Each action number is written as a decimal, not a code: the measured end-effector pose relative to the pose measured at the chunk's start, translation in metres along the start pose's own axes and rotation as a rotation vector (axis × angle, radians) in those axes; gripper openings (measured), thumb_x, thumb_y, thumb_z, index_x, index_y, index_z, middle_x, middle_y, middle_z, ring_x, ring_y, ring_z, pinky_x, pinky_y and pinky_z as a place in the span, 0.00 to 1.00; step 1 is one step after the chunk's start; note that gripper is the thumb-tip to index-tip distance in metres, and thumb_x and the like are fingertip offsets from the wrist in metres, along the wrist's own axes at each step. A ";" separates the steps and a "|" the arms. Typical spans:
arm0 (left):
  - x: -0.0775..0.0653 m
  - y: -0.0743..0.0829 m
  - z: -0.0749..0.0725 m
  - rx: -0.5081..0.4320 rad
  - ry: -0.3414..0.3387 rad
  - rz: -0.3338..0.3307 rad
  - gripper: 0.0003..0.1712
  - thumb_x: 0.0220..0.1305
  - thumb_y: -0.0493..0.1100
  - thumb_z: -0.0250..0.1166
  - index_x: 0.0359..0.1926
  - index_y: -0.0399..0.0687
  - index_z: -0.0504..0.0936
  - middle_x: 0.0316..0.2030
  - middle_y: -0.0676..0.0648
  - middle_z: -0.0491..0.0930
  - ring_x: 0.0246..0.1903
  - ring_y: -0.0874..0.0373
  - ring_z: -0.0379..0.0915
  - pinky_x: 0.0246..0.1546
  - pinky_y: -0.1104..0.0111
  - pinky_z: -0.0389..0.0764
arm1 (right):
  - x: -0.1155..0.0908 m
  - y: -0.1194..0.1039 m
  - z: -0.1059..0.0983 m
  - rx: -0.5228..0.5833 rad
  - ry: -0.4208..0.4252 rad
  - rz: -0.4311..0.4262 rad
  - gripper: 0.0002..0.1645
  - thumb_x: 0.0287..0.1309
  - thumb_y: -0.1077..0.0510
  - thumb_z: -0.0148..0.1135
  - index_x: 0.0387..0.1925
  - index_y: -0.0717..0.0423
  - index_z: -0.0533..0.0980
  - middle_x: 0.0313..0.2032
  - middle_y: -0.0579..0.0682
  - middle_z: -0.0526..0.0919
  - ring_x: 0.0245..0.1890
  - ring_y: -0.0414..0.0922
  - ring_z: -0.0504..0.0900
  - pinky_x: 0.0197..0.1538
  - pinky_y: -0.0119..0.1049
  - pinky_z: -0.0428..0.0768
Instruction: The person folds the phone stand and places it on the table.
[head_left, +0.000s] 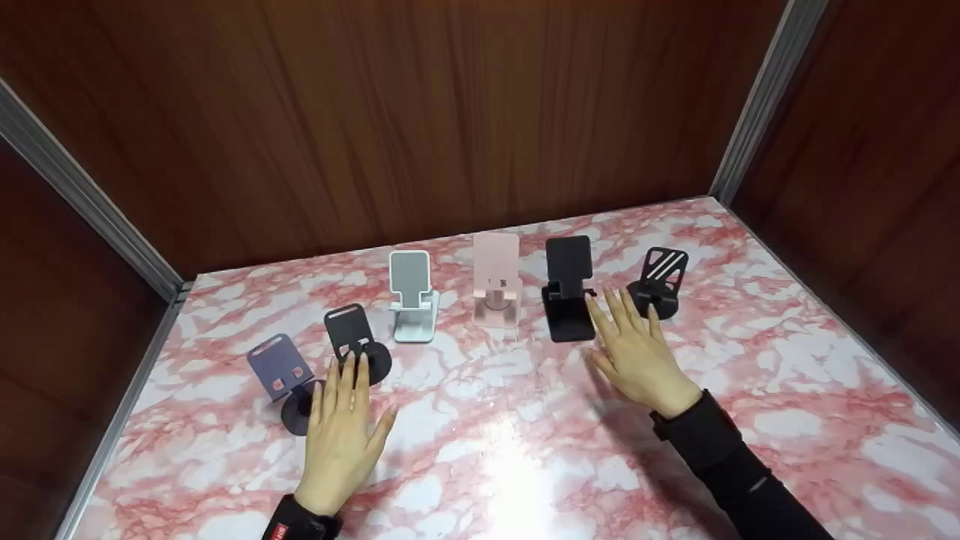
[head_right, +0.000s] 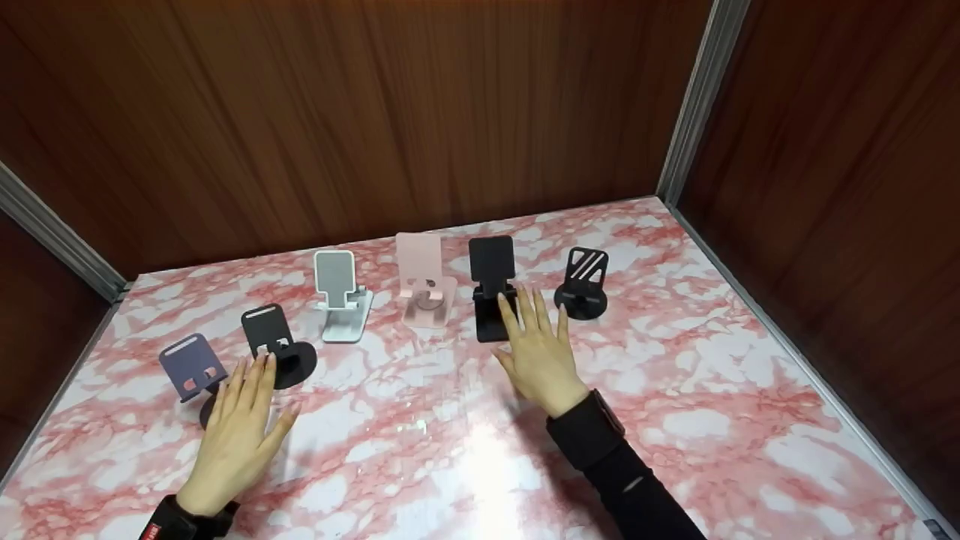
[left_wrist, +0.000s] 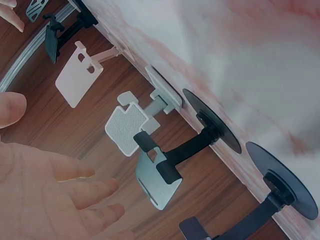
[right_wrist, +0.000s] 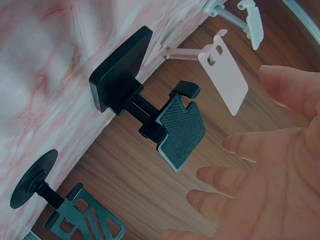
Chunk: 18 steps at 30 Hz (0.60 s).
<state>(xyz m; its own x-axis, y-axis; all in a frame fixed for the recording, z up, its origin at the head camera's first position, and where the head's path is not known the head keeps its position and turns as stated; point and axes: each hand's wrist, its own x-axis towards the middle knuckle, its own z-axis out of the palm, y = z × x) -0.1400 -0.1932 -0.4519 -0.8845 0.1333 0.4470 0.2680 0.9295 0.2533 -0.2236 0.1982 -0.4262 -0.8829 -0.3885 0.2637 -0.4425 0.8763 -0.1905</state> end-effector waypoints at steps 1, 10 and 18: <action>0.000 0.000 0.000 0.000 -0.001 0.000 0.42 0.70 0.56 0.55 0.73 0.35 0.54 0.72 0.33 0.51 0.71 0.38 0.42 0.69 0.45 0.43 | 0.000 0.000 0.001 0.003 0.004 -0.001 0.42 0.67 0.51 0.57 0.74 0.62 0.51 0.73 0.66 0.45 0.72 0.62 0.42 0.67 0.68 0.40; 0.004 0.004 0.000 -0.007 -0.022 -0.003 0.43 0.70 0.57 0.54 0.73 0.34 0.53 0.71 0.32 0.52 0.72 0.39 0.41 0.69 0.44 0.45 | 0.000 -0.001 0.002 -0.009 0.000 0.005 0.42 0.68 0.49 0.56 0.74 0.61 0.51 0.73 0.66 0.46 0.72 0.63 0.43 0.67 0.69 0.43; 0.010 0.011 -0.001 -0.017 -0.030 0.002 0.43 0.71 0.58 0.53 0.73 0.34 0.53 0.72 0.33 0.49 0.72 0.39 0.38 0.69 0.44 0.44 | 0.004 0.007 -0.003 0.005 -0.005 0.027 0.43 0.67 0.50 0.57 0.74 0.62 0.51 0.73 0.66 0.44 0.72 0.64 0.41 0.66 0.71 0.41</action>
<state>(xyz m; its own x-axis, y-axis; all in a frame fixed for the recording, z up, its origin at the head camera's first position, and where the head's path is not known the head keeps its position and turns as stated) -0.1451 -0.1818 -0.4437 -0.8950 0.1458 0.4216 0.2764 0.9231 0.2673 -0.2298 0.2033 -0.4232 -0.8954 -0.3661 0.2536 -0.4192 0.8850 -0.2024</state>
